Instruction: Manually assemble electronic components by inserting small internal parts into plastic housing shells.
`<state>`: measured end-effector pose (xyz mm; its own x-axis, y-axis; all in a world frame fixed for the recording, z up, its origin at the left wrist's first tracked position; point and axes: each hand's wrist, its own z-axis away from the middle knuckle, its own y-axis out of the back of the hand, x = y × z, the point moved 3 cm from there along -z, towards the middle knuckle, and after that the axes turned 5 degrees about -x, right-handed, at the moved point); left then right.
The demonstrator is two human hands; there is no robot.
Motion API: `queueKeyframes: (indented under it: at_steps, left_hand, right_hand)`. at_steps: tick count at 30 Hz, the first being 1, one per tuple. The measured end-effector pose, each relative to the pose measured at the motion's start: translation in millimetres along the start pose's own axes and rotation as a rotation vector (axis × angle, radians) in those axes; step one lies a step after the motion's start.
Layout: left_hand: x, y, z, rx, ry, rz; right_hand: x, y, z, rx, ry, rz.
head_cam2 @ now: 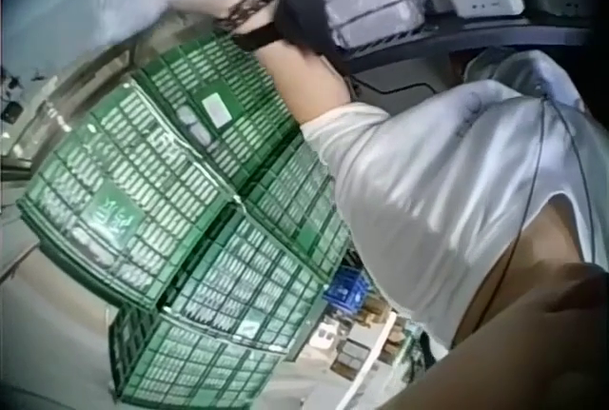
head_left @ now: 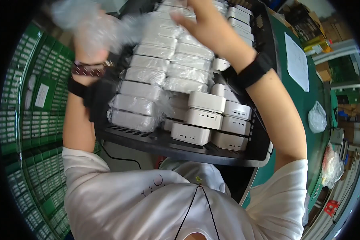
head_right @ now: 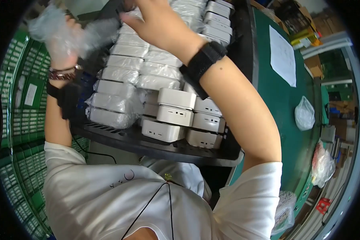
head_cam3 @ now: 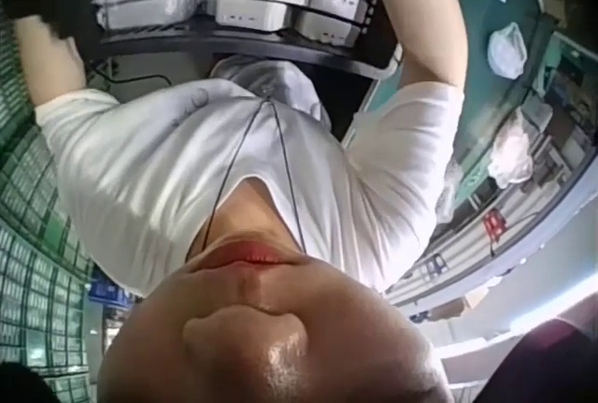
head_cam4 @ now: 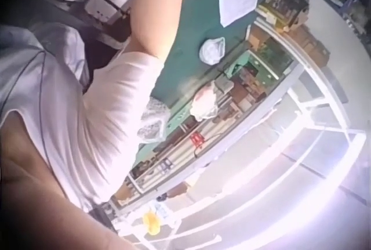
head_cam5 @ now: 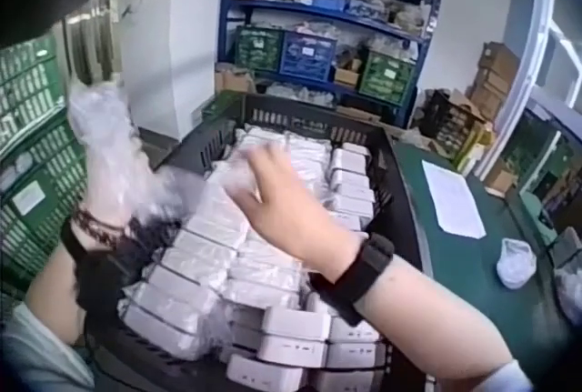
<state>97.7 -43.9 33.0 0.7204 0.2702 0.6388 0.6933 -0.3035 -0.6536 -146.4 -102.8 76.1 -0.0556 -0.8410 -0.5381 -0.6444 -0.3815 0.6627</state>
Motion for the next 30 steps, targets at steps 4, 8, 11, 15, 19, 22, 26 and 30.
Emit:
queueKeyframes:
  at_steps: [4,8,11,15,19,22,26,30]
  left_hand:
    - [44.9,44.5,7.3,0.081,-0.237,-0.107]
    - [12.0,0.0,-4.8,-0.25,-0.084,0.065]
    - [-10.7,-2.7,-8.4,-0.147,-0.101,-0.143]
    - [-19.2,8.9,-4.1,0.378,-0.594,-1.088]
    - [-31.5,-23.0,2.8,0.227,-0.965,-1.818]
    - [-31.6,-35.3,6.9,0.29,-0.588,-1.678]
    - [-24.9,-40.8,8.5,0.398,-0.355,-1.343]
    - [-27.7,-41.9,8.7,0.378,-0.353,-1.262]
  right_hand:
    - [47.1,-72.5,55.5,-0.8,0.044,0.275]
    - [67.6,-96.5,70.8,-0.891,0.201,0.252]
    - [76.4,-104.0,63.4,-0.969,0.282,0.265]
    - [77.7,-106.7,59.0,-1.102,0.387,0.326]
    - [70.0,-95.6,76.2,-1.06,0.531,0.354]
    - [72.4,-77.1,89.2,-0.955,0.51,0.377]
    - [68.5,-61.8,92.0,-0.835,0.504,0.381]
    - [64.8,-56.1,79.8,-0.803,0.436,0.555]
